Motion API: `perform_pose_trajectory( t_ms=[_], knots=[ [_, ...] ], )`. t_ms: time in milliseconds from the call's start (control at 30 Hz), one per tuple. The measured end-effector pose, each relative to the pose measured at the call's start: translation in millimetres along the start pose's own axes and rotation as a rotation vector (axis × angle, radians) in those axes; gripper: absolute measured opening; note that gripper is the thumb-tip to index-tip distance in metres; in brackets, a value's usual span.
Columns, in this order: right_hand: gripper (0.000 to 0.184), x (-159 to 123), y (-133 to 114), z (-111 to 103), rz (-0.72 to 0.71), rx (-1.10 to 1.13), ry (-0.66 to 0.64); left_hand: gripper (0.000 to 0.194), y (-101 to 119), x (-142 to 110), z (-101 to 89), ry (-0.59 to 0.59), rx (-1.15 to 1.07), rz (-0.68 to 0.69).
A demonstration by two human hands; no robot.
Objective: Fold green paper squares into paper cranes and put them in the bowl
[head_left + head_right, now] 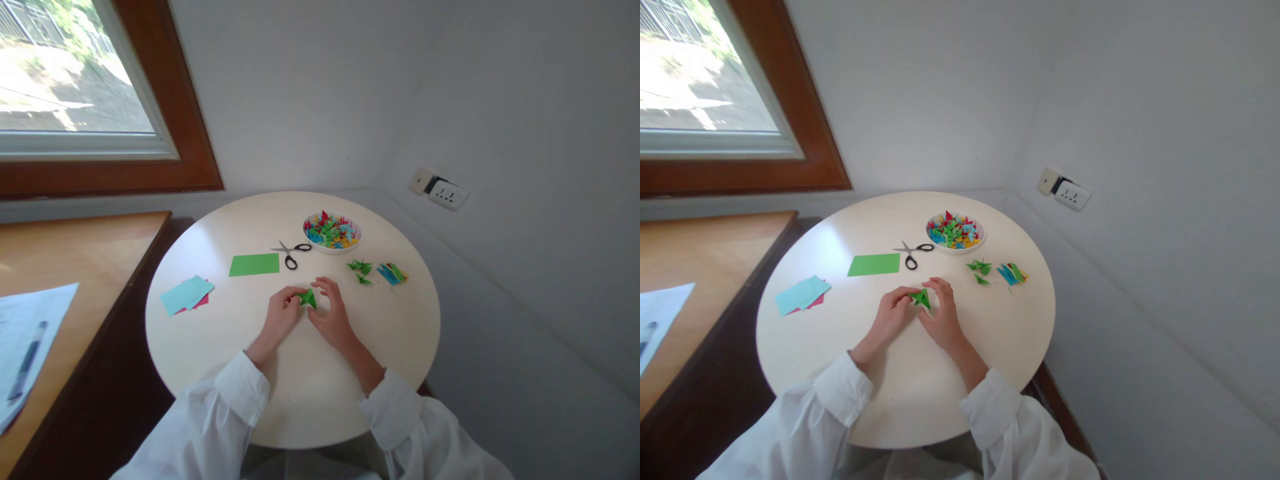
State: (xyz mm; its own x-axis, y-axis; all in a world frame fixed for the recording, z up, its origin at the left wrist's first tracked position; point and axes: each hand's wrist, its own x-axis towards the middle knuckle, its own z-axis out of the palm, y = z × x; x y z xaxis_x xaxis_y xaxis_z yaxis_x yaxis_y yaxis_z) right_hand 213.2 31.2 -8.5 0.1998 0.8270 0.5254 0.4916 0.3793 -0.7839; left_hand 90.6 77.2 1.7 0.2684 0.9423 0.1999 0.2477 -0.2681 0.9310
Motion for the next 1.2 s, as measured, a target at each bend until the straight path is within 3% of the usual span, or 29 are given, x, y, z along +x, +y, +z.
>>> perform_pose_trajectory(
  t_ms=[467,667,1200],
  knots=[
    [0.03,-1.5,2.3,5.5,0.104,0.147,-0.057,0.023,8.5,-1.9,-0.3,-0.051,-0.047,0.012],
    [0.019,0.0,0.4,4.5,0.118,0.162,-0.031,0.023,7.0,-1.8,-0.4,-0.053,-0.043,0.034],
    [0.011,2.5,-0.7,1.5,0.159,0.246,0.054,0.023,3.3,0.0,-6.6,-0.067,-0.062,0.073]
  ],
)
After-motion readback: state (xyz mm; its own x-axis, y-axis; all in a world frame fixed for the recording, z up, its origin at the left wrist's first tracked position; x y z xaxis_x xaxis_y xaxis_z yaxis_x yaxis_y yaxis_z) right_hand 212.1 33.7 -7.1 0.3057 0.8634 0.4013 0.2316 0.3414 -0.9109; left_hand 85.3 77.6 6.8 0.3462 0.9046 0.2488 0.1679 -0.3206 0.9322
